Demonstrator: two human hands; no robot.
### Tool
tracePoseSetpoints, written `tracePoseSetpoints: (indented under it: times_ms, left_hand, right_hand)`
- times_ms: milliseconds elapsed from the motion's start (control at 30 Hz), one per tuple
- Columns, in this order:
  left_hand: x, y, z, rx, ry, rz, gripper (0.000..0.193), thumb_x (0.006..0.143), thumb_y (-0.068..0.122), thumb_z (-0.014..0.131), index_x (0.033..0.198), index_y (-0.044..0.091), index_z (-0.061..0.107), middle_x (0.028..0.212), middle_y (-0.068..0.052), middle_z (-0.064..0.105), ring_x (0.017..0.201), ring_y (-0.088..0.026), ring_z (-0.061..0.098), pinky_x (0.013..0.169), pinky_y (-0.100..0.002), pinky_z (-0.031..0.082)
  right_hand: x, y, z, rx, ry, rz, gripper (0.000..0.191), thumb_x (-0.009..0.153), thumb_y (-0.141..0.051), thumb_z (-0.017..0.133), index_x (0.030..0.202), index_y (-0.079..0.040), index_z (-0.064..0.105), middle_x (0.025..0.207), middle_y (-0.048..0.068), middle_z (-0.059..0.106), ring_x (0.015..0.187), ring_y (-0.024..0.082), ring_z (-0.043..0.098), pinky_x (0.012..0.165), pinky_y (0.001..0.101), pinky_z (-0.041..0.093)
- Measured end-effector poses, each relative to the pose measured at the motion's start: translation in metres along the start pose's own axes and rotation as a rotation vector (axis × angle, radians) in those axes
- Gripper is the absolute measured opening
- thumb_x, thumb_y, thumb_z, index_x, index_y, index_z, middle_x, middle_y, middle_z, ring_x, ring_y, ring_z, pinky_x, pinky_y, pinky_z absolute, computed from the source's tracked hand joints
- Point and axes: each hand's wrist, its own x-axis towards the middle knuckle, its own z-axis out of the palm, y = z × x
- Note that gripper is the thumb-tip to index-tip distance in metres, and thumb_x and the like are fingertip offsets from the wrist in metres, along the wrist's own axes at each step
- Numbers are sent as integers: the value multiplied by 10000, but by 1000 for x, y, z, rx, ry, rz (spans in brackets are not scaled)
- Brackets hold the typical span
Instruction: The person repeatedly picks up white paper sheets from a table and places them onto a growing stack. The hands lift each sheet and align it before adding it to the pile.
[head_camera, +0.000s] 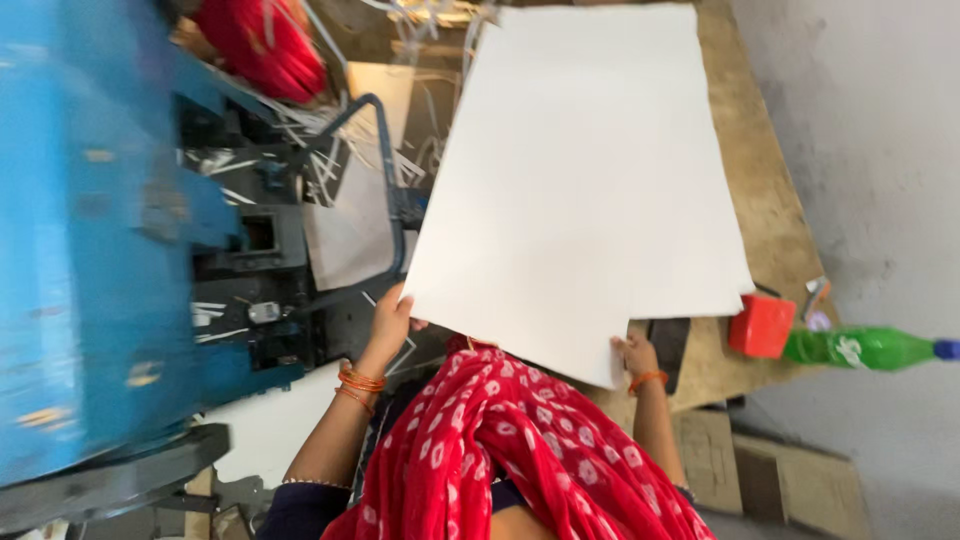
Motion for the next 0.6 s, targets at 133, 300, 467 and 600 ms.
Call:
tracePoseSetpoints:
  times_ms: [133, 300, 467, 600]
  left_hand:
    - [-27, 115, -45, 170, 4, 214, 388, 1049, 115, 478, 1411, -9, 541, 795, -106, 717, 586, -131, 678, 540, -263, 546]
    - [-75, 204, -167, 85, 123, 329, 411, 1059, 130, 476, 1449, 2, 504, 842, -70, 737, 623, -109, 685, 566, -248, 567]
    - [-82, 187, -340, -87, 469, 457, 259, 1055, 113, 548, 1269, -10, 628, 830, -45, 708, 641, -89, 658, 568, -229, 543]
    - [-50, 127, -466, -74, 871, 446, 153, 968, 119, 731, 968, -29, 692, 781, -62, 684, 625, -131, 636, 565, -255, 502]
  right_hand:
    - [-10, -62, 61, 697, -51, -317, 468, 960, -86, 620, 1400, 42, 527, 1255, 126, 656, 1059, 191, 634, 911, 331, 527]
    - [-7, -193, 120, 719, -170, -565, 483, 1019, -76, 543, 1477, 41, 444, 1371, 124, 606, 1190, 192, 608, 1020, 331, 501]
    - [-16, -339, 211, 554, -336, -711, 437, 1039, -102, 471, 1445, 58, 499, 1276, 131, 644, 1093, 186, 634, 947, 322, 525]
    - [-23, -436, 326, 516, -577, -683, 345, 1001, -75, 528, 1324, 43, 554, 1153, 99, 667, 994, 195, 646, 869, 332, 535]
